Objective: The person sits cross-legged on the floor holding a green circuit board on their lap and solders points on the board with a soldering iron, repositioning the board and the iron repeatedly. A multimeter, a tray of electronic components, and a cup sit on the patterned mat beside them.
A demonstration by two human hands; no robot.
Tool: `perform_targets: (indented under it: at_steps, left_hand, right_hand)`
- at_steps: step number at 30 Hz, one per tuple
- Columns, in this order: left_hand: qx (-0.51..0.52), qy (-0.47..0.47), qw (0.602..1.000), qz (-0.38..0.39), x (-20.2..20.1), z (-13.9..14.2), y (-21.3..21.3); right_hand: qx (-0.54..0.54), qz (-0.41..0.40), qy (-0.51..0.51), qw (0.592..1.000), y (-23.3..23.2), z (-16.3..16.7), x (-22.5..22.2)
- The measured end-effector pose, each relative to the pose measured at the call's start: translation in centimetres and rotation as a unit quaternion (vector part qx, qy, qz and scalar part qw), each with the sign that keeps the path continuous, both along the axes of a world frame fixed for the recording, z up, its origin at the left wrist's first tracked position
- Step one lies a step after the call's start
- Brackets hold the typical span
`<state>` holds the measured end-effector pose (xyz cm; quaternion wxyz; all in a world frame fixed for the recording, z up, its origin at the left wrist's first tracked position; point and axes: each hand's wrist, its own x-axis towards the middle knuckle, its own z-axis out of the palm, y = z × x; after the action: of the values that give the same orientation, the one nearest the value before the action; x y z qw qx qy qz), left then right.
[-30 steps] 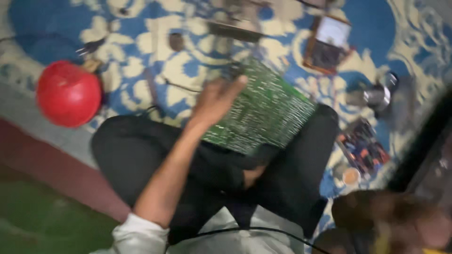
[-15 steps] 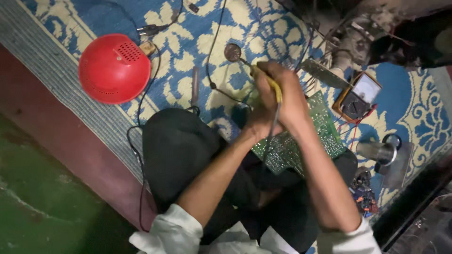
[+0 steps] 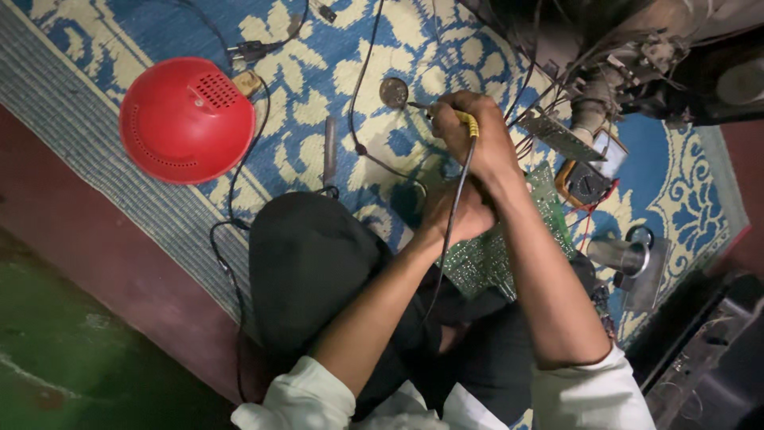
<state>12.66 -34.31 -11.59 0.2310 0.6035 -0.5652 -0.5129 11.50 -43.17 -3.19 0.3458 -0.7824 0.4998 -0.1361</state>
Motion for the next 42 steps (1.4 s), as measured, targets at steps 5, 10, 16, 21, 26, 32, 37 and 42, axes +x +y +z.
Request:
perform_targets:
  at_steps: [5,10,16,21,26,32,37,42]
  left_hand:
    - [0.003,0.031,0.999,0.011,-0.8,-0.9,0.0]
    - [-0.042,0.0,0.999,0.012,-1.5,-0.9,0.1]
    - [0.022,0.049,0.998,0.014,-1.1,-0.3,-0.1]
    - [0.023,0.012,1.0,-0.012,-1.4,-1.2,-0.2]
    - [-0.029,-0.007,1.0,-0.001,-2.4,-2.3,-0.3]
    - [-0.001,-0.003,1.0,-0.009,-2.5,-2.1,-0.1]
    - [-0.022,0.02,1.0,-0.004,-1.8,-0.7,-0.1]
    - [-0.019,0.021,1.0,-0.007,-1.1,0.2,-0.1]
  right_hand:
    - [0.053,-0.024,-0.041,0.997,0.2,0.0,-0.3]
    - [0.015,-0.026,-0.037,0.999,0.3,0.4,-0.8]
    - [0.026,-0.019,-0.027,0.999,0.1,0.5,-0.6]
    - [0.025,-0.039,0.002,0.999,0.0,0.0,-0.4]
    - [-0.003,0.003,-0.032,0.999,0.1,0.1,-0.7]
    - [0.019,-0.018,-0.045,0.999,0.5,0.2,-1.2]
    - [0.067,-0.047,-0.051,0.995,0.7,-0.3,-2.2]
    - [0.135,-0.067,-0.16,0.976,0.1,-1.4,-2.2]
